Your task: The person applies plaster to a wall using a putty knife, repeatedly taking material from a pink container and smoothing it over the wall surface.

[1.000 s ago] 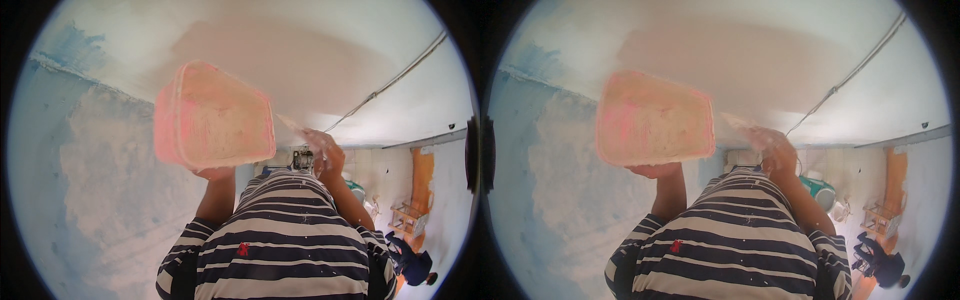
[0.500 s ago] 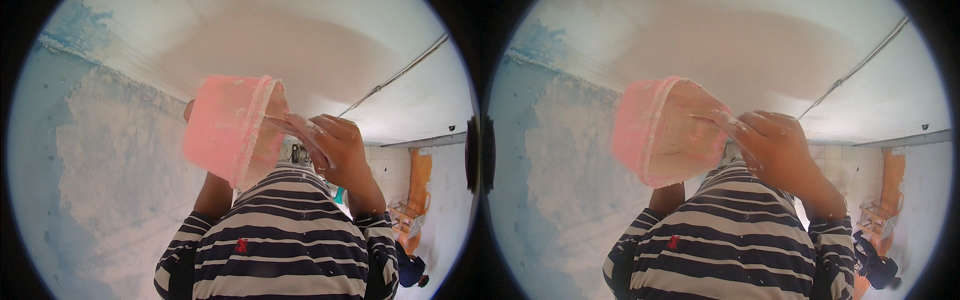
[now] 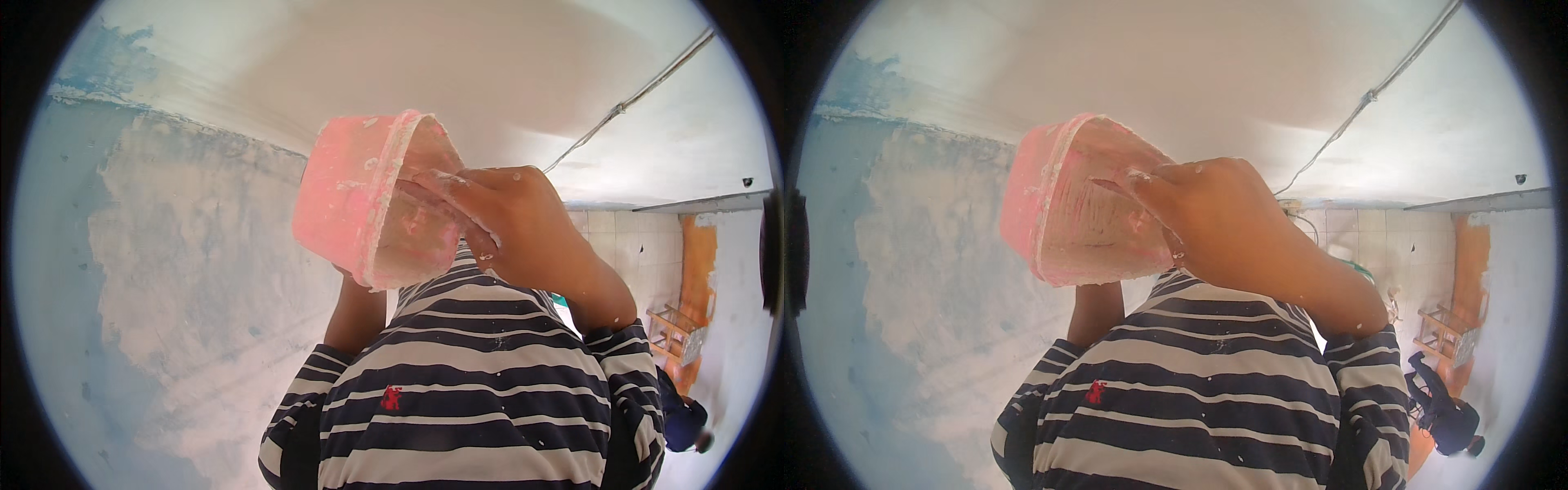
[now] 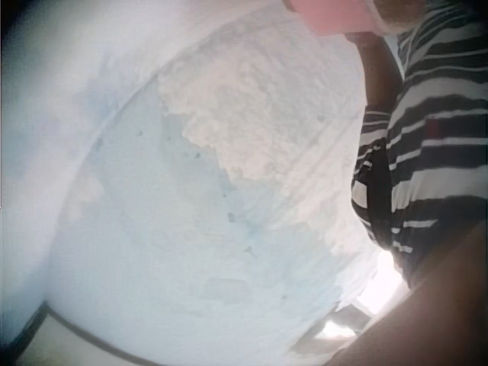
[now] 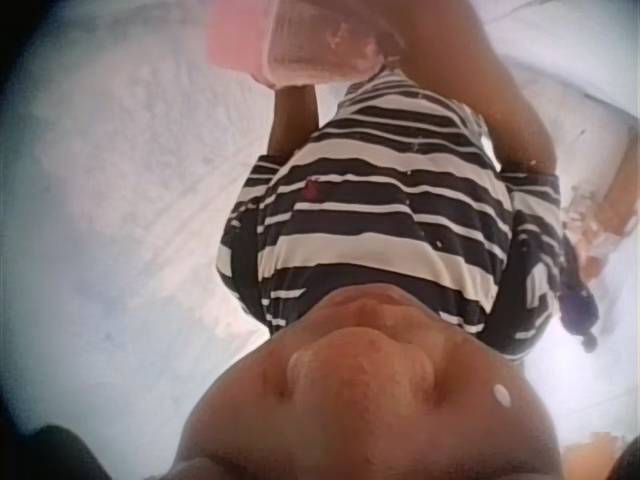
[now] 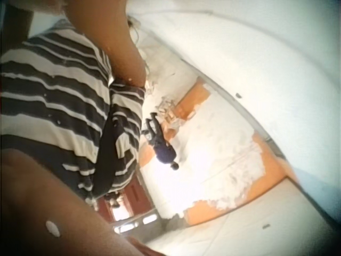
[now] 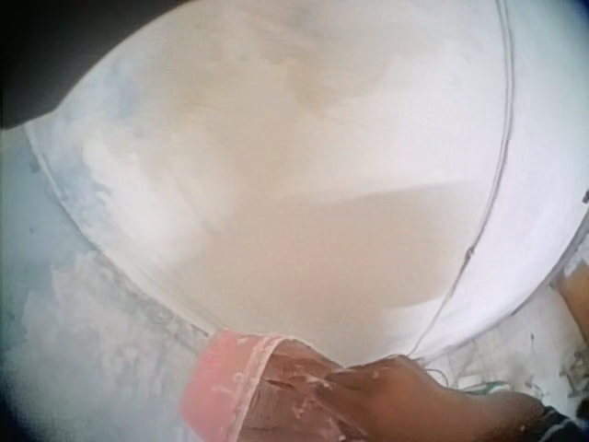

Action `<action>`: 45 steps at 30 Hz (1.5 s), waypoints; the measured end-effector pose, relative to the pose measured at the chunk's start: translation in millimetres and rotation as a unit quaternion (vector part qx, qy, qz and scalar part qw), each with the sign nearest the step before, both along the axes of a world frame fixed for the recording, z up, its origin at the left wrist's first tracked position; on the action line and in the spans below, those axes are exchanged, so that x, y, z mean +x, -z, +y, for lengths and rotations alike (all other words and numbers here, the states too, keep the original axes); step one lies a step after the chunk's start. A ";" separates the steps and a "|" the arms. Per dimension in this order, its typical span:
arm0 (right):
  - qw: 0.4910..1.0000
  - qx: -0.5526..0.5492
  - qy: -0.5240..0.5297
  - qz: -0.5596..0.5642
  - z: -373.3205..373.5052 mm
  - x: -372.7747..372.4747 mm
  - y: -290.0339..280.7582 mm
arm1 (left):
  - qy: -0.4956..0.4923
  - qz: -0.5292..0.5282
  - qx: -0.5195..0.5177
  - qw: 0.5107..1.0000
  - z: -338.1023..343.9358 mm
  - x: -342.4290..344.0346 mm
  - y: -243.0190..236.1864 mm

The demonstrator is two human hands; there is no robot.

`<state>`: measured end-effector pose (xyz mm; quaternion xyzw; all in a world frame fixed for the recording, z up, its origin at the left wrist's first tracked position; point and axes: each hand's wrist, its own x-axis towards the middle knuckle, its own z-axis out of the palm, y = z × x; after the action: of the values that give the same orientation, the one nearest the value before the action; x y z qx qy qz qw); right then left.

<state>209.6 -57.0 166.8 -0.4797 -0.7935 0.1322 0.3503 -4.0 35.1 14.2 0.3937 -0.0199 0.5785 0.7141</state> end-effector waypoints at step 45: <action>0.904 -0.204 -0.029 0.373 -8.9 -14.1 7.1 | 0.043 0.002 -0.014 0.999 5.4 5.3 16.9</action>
<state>195.4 -65.9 159.8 -0.4335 -0.5735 0.4708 0.5113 1.3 40.5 -2.7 0.3834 -0.0269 0.5470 0.7437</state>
